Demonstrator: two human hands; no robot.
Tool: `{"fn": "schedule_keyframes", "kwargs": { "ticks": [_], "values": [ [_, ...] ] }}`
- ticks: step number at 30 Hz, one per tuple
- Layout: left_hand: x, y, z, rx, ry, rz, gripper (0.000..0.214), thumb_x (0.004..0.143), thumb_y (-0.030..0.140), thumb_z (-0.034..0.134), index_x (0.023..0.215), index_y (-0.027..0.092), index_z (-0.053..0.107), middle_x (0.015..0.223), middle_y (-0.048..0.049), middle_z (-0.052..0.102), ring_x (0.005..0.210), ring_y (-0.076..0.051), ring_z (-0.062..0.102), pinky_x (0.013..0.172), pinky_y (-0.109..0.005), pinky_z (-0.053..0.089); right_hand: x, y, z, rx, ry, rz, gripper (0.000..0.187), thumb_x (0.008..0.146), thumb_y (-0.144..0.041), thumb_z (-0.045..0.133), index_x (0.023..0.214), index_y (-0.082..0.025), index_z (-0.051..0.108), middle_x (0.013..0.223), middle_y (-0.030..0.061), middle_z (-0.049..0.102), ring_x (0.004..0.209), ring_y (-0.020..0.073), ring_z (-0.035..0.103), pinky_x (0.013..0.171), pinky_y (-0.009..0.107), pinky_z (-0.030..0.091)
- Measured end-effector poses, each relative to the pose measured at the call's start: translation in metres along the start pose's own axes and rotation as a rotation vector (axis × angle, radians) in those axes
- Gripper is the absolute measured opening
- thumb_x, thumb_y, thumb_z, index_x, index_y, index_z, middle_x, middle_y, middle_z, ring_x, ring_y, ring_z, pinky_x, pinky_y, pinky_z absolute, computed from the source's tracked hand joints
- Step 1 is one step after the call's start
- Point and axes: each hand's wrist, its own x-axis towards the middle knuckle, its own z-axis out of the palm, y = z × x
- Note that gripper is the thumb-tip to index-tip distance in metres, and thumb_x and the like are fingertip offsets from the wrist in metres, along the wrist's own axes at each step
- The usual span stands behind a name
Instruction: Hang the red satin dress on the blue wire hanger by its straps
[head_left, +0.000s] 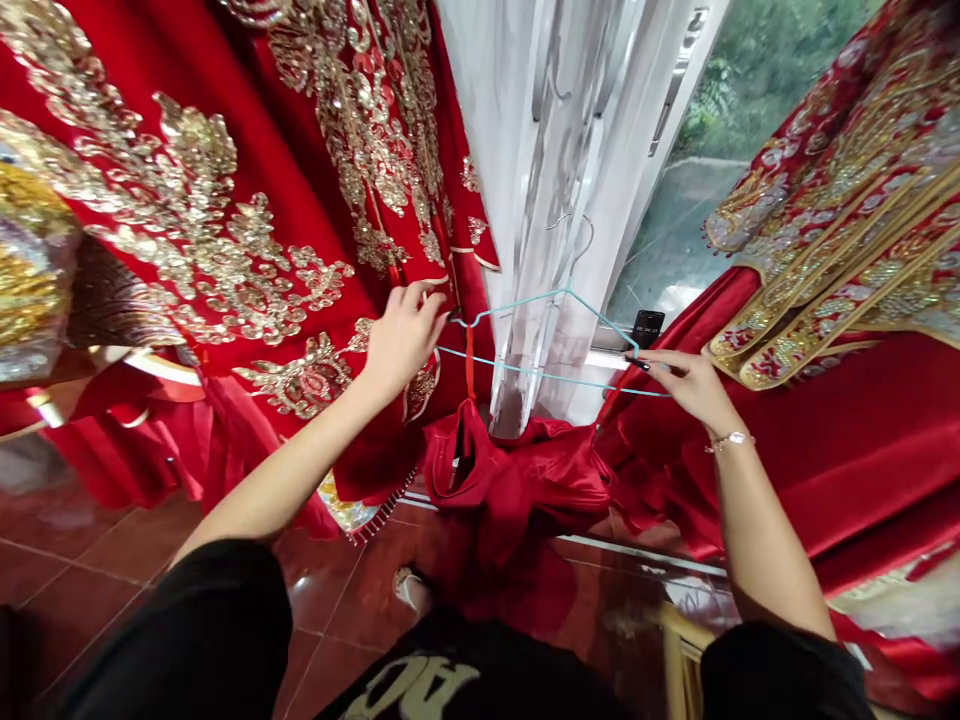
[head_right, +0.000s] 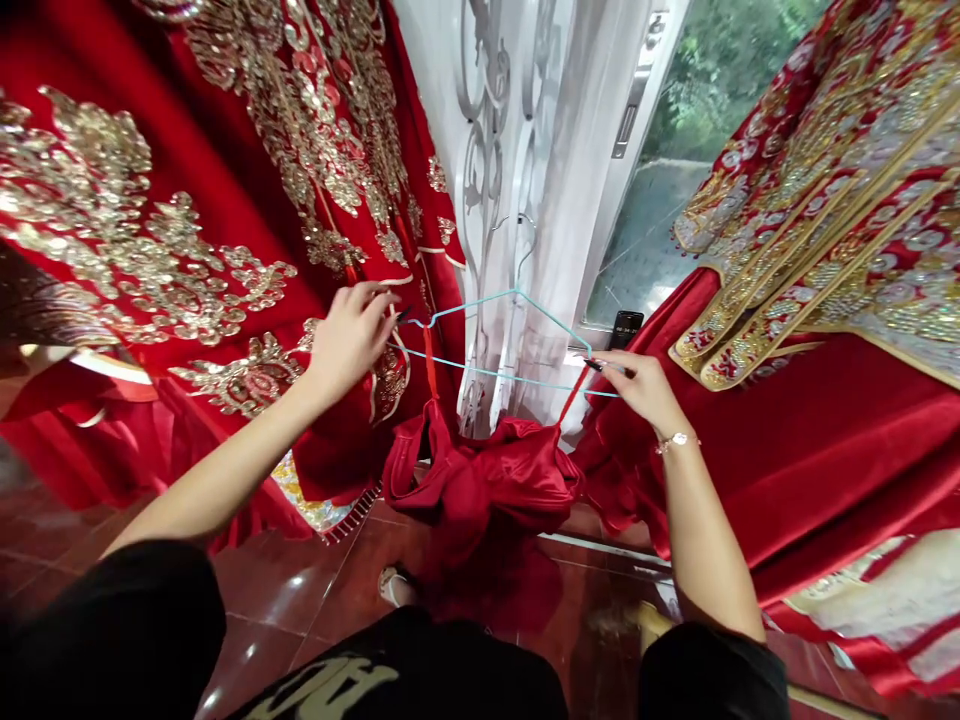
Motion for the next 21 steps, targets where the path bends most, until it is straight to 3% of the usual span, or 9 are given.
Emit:
{"fn": "schedule_keyframes", "kwargs": {
  "ticks": [2, 5, 7, 9, 11, 12, 14, 16, 21],
  "values": [
    [-0.043, -0.004, 0.009, -0.081, -0.003, 0.120, 0.031, 0.101, 0.028, 0.039, 0.114, 0.016, 0.064, 0.120, -0.0164, 0.065, 0.117, -0.030, 0.057, 0.096, -0.048, 0.053, -0.012, -0.008, 0.004, -0.029, 0.003, -0.017, 0.034, 0.087, -0.036, 0.059, 0.112, -0.020, 0.076, 0.105, 0.0089, 0.077, 0.098, 0.0244, 0.071, 0.097, 0.046, 0.054],
    [-0.110, -0.015, 0.037, -0.394, -0.442, 0.364, 0.029, 0.101, 0.032, 0.041, 0.103, 0.020, 0.067, 0.107, -0.0080, 0.071, 0.107, -0.022, 0.064, 0.104, -0.041, 0.049, -0.032, -0.013, 0.012, -0.087, 0.149, -0.070, 0.047, 0.086, -0.038, 0.063, 0.131, -0.025, 0.065, 0.120, 0.0085, 0.068, 0.115, 0.0257, 0.063, 0.107, 0.050, 0.047],
    [-0.142, -0.026, 0.055, -0.553, -0.680, 0.304, 0.030, 0.100, 0.035, 0.041, 0.101, 0.021, 0.067, 0.108, -0.0063, 0.072, 0.106, -0.021, 0.066, 0.105, -0.038, 0.049, -0.048, -0.004, 0.021, -0.064, 0.425, -0.085, 0.056, 0.085, -0.040, 0.065, 0.139, -0.028, 0.057, 0.133, 0.0084, 0.059, 0.124, 0.0258, 0.058, 0.112, 0.051, 0.042],
    [-0.159, -0.039, 0.064, -0.696, -0.810, 0.165, 0.031, 0.098, 0.041, 0.044, 0.100, 0.020, 0.066, 0.108, -0.0070, 0.072, 0.104, -0.022, 0.066, 0.099, -0.035, 0.051, -0.069, 0.015, 0.034, 0.029, 0.734, -0.014, 0.052, 0.088, -0.041, 0.060, 0.139, -0.029, 0.052, 0.135, 0.0086, 0.055, 0.116, 0.0234, 0.060, 0.106, 0.049, 0.047],
    [-0.163, -0.050, 0.062, -0.818, -0.872, 0.049, 0.031, 0.094, 0.046, 0.049, 0.095, 0.019, 0.064, 0.101, -0.0069, 0.071, 0.097, -0.022, 0.065, 0.092, -0.032, 0.052, -0.093, 0.038, 0.051, 0.080, 0.819, 0.173, 0.040, 0.091, -0.038, 0.051, 0.129, -0.025, 0.055, 0.127, 0.0093, 0.059, 0.105, 0.0219, 0.063, 0.095, 0.047, 0.053],
    [-0.162, -0.053, 0.058, -0.858, -0.888, 0.013, 0.030, 0.092, 0.046, 0.052, 0.091, 0.018, 0.063, 0.096, -0.0060, 0.070, 0.092, -0.021, 0.064, 0.088, -0.031, 0.052, -0.105, 0.049, 0.060, 0.053, 0.704, 0.300, 0.035, 0.090, -0.036, 0.049, 0.120, -0.023, 0.059, 0.122, 0.0098, 0.062, 0.102, 0.0226, 0.063, 0.093, 0.046, 0.054],
    [-0.156, -0.056, 0.049, -0.884, -0.899, -0.028, 0.027, 0.090, 0.044, 0.056, 0.082, 0.018, 0.059, 0.088, -0.0040, 0.067, 0.083, -0.019, 0.061, 0.081, -0.028, 0.051, -0.127, 0.066, 0.080, -0.046, 0.289, 0.513, 0.026, 0.085, -0.033, 0.051, 0.103, -0.020, 0.066, 0.109, 0.0100, 0.068, 0.102, 0.0246, 0.064, 0.095, 0.046, 0.052],
    [-0.150, -0.055, 0.041, -0.870, -0.891, -0.048, 0.027, 0.088, 0.043, 0.058, 0.075, 0.019, 0.054, 0.081, -0.0022, 0.063, 0.076, -0.017, 0.057, 0.075, -0.027, 0.049, -0.143, 0.072, 0.097, -0.094, 0.034, 0.606, 0.019, 0.077, -0.029, 0.060, 0.090, -0.020, 0.071, 0.095, 0.0086, 0.071, 0.095, 0.0252, 0.066, 0.096, 0.044, 0.052],
    [-0.140, -0.054, 0.034, -0.831, -0.789, -0.124, 0.033, 0.086, 0.049, 0.058, 0.072, 0.020, 0.050, 0.078, -0.0025, 0.061, 0.076, -0.020, 0.057, 0.073, -0.030, 0.050, -0.149, 0.063, 0.107, -0.157, -0.081, 0.686, 0.021, 0.070, -0.016, 0.062, 0.085, -0.024, 0.074, 0.097, 0.0057, 0.074, 0.102, 0.0246, 0.066, 0.097, 0.037, 0.050]
  ]
}}
